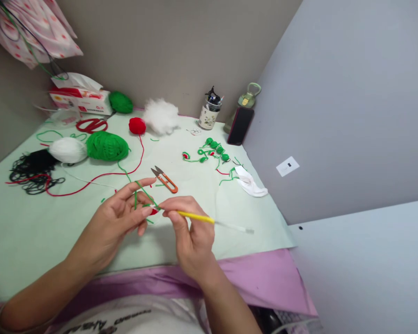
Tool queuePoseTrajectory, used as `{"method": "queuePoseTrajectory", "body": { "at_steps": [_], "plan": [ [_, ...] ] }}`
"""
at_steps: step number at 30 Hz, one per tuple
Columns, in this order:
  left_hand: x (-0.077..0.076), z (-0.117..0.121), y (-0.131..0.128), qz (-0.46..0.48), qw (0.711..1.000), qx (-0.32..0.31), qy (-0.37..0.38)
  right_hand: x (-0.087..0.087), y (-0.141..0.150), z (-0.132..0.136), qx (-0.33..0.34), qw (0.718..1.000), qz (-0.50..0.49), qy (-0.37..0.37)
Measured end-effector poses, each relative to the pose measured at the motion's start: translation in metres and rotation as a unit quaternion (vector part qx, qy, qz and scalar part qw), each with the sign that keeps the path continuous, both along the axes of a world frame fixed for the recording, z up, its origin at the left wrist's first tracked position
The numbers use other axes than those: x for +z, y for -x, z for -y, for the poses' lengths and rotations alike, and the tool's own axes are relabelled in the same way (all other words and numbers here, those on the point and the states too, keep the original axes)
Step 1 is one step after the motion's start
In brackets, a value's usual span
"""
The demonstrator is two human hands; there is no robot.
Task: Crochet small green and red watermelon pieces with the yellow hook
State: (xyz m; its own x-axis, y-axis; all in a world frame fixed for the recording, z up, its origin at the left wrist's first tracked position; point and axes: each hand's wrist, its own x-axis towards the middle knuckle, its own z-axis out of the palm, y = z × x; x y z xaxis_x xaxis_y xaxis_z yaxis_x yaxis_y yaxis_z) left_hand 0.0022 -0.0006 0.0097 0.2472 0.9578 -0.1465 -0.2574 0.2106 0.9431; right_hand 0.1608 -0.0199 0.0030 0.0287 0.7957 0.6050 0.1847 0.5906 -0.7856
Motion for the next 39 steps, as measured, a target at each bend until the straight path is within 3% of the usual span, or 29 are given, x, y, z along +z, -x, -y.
{"method": "queuePoseTrajectory", "body": {
  "at_steps": [2, 4, 7, 9, 11, 13, 15, 18, 21, 23, 26, 29, 31, 33, 35, 39],
  "plan": [
    [-0.002, 0.000, -0.002, -0.013, 1.000, 0.014, -0.013, -0.001, 0.000, 0.002, -0.026, 0.991, 0.114, -0.067],
    [-0.003, 0.001, -0.003, -0.002, 1.000, 0.017, -0.014, -0.005, 0.000, 0.003, -0.069, 0.964, 0.220, -0.130],
    [-0.001, 0.001, -0.004, 0.074, 0.996, -0.022, 0.037, -0.010, 0.002, 0.003, -0.112, 0.937, 0.278, -0.179],
    [0.001, 0.000, -0.002, 0.127, 0.985, -0.062, 0.098, -0.010, 0.002, 0.001, -0.094, 0.961, 0.217, -0.143],
    [0.003, -0.001, 0.000, 0.155, 0.974, -0.081, 0.143, -0.008, 0.002, -0.001, -0.061, 0.992, 0.084, -0.066],
    [0.005, -0.002, 0.002, 0.158, 0.974, -0.071, 0.150, -0.006, 0.001, -0.004, -0.018, 0.998, -0.053, 0.009],
    [0.006, -0.002, 0.002, 0.150, 0.978, -0.058, 0.133, -0.004, 0.001, -0.008, 0.020, 0.990, -0.129, 0.051],
    [0.006, -0.001, -0.002, 0.130, 0.984, -0.058, 0.105, -0.004, 0.002, -0.010, 0.042, 0.990, -0.113, 0.067],
    [0.004, 0.001, -0.008, 0.093, 0.993, -0.026, 0.066, -0.006, 0.003, -0.007, 0.005, 0.998, -0.038, 0.044],
    [0.003, 0.002, -0.010, 0.090, 0.995, 0.001, 0.048, -0.008, 0.003, -0.003, -0.040, 0.998, 0.051, -0.009],
    [0.002, 0.000, -0.009, 0.139, 0.985, -0.024, 0.094, -0.009, 0.003, 0.000, -0.090, 0.978, 0.162, -0.095],
    [0.002, -0.003, -0.005, 0.189, 0.967, -0.053, 0.160, -0.008, 0.002, -0.004, -0.090, 0.993, 0.063, -0.051],
    [0.002, -0.004, -0.003, 0.196, 0.967, -0.035, 0.157, -0.006, 0.001, -0.008, -0.061, 0.996, -0.059, 0.014],
    [0.002, -0.004, -0.003, 0.175, 0.976, -0.021, 0.132, -0.005, 0.001, -0.012, -0.018, 0.991, -0.120, 0.058],
    [0.002, -0.003, -0.005, 0.139, 0.985, -0.022, 0.103, -0.004, 0.001, -0.013, 0.009, 0.992, -0.101, 0.073],
    [0.001, 0.000, -0.007, 0.082, 0.995, -0.013, 0.059, -0.004, 0.002, -0.011, -0.015, 0.995, -0.062, 0.079]
  ]
}}
